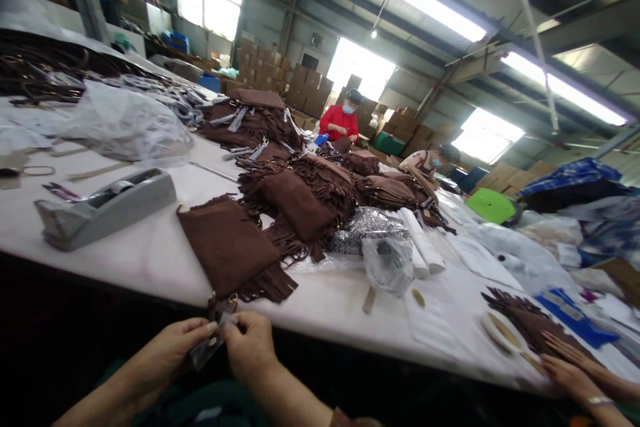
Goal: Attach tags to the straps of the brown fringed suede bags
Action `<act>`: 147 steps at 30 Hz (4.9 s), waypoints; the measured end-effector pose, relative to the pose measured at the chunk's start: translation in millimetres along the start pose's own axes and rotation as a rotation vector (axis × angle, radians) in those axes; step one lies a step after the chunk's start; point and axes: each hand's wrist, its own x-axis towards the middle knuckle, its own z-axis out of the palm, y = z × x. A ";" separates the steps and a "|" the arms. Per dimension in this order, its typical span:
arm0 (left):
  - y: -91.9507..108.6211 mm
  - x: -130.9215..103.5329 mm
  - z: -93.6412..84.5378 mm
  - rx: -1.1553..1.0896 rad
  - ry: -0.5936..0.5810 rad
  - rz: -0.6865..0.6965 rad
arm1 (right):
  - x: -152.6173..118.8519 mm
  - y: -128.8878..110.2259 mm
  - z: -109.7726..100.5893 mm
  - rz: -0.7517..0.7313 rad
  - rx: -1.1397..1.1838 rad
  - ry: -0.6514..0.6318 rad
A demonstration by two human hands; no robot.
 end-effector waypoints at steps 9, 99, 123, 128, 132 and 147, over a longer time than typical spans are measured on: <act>29.3 -19.3 -1.0 -0.025 -0.028 -0.043 | -5.0 6.6 -7.6 0.157 0.004 -0.051; 13.0 -8.1 12.3 0.407 0.102 0.255 | 0.5 15.5 -6.1 0.276 0.235 -0.344; -0.9 -12.3 -13.8 0.708 0.123 0.472 | 6.0 15.5 11.3 0.393 0.399 -0.172; -6.1 -18.2 -14.8 1.035 0.166 0.884 | 5.5 19.9 12.6 0.395 0.399 -0.163; -6.0 -21.6 -11.9 1.264 0.246 1.191 | 3.9 19.0 12.3 0.358 0.470 -0.155; 6.3 -19.1 -2.3 1.406 0.268 1.276 | 5.3 18.7 12.7 0.382 0.352 -0.180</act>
